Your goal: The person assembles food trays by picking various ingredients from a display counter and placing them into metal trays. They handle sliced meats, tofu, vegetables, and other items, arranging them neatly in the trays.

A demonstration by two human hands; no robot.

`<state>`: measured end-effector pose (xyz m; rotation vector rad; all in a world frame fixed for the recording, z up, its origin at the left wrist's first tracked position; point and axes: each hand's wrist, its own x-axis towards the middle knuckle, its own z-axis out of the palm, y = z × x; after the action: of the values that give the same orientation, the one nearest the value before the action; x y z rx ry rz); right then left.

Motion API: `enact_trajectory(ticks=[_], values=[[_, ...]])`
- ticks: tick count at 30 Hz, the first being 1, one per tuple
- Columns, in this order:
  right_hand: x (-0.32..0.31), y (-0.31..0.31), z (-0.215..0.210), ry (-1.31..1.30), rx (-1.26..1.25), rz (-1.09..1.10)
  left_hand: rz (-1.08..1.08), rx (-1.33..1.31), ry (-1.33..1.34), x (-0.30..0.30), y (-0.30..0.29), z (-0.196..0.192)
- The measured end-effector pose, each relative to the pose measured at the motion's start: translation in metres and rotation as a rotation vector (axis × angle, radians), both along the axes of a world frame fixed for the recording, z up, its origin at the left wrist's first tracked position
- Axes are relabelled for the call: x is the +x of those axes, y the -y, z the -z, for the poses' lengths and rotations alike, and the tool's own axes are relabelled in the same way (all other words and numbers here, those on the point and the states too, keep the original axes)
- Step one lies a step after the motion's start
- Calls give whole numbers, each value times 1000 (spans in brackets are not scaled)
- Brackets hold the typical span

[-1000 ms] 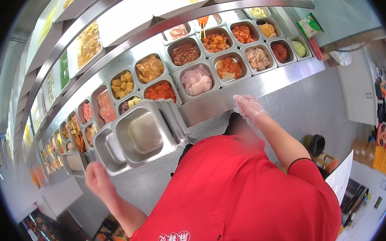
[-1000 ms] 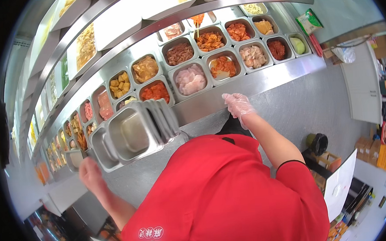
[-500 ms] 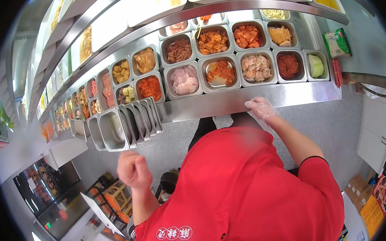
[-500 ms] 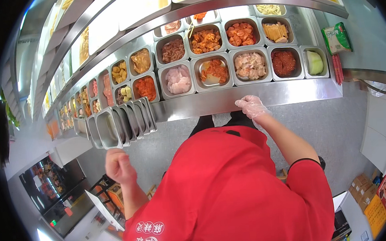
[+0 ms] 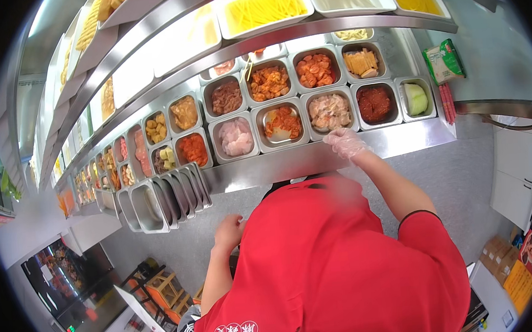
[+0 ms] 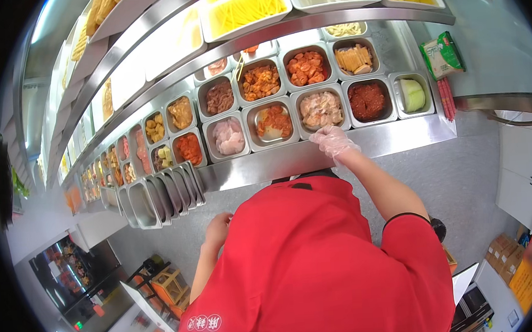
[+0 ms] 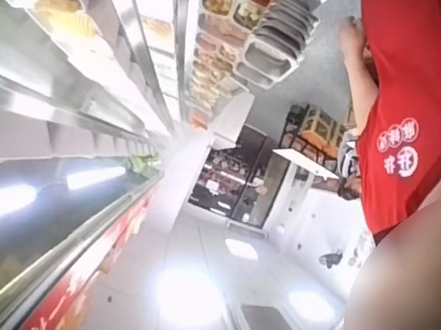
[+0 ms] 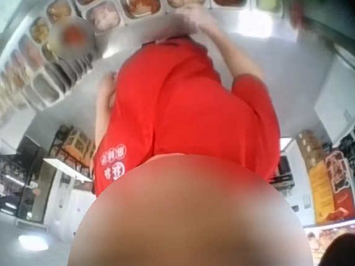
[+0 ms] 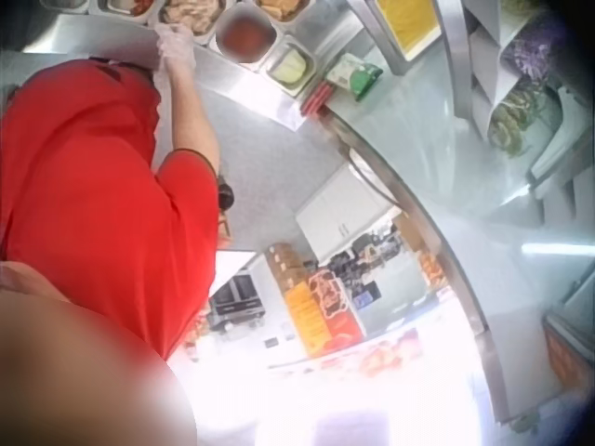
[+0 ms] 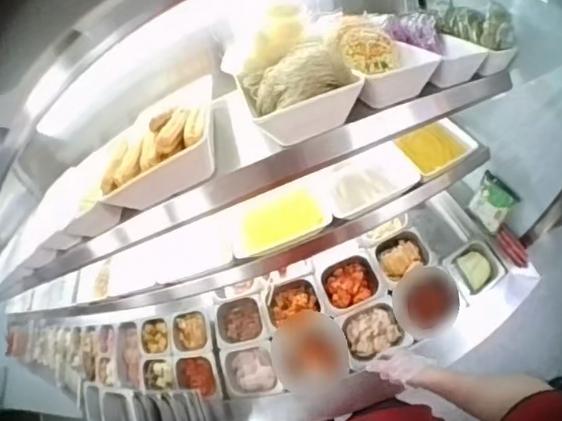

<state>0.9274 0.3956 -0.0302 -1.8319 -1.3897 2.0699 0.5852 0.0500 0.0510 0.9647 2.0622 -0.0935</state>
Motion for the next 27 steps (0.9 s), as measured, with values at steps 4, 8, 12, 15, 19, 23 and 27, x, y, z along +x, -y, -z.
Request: enact_trajectory(ticks=[4,8,12,15,19,23,27], values=[[40,-56,6,51,88,108,-55,-131,20,-21,61,64],[89,-135,18,78,64,284,-186,-95,128,-26,102,88],[158,-200,47,101,301,403,-305,-108,128,-18,102,92],[214,-242,77,520,620,76,-345,-106,129,-14,74,90],[249,-250,115,428,578,58,-392,-32,117,0,29,69],[237,-241,121,297,541,31,-276,-21,115,6,-4,50],[204,-243,99,378,546,41,-275,-78,155,-1,-12,48]])
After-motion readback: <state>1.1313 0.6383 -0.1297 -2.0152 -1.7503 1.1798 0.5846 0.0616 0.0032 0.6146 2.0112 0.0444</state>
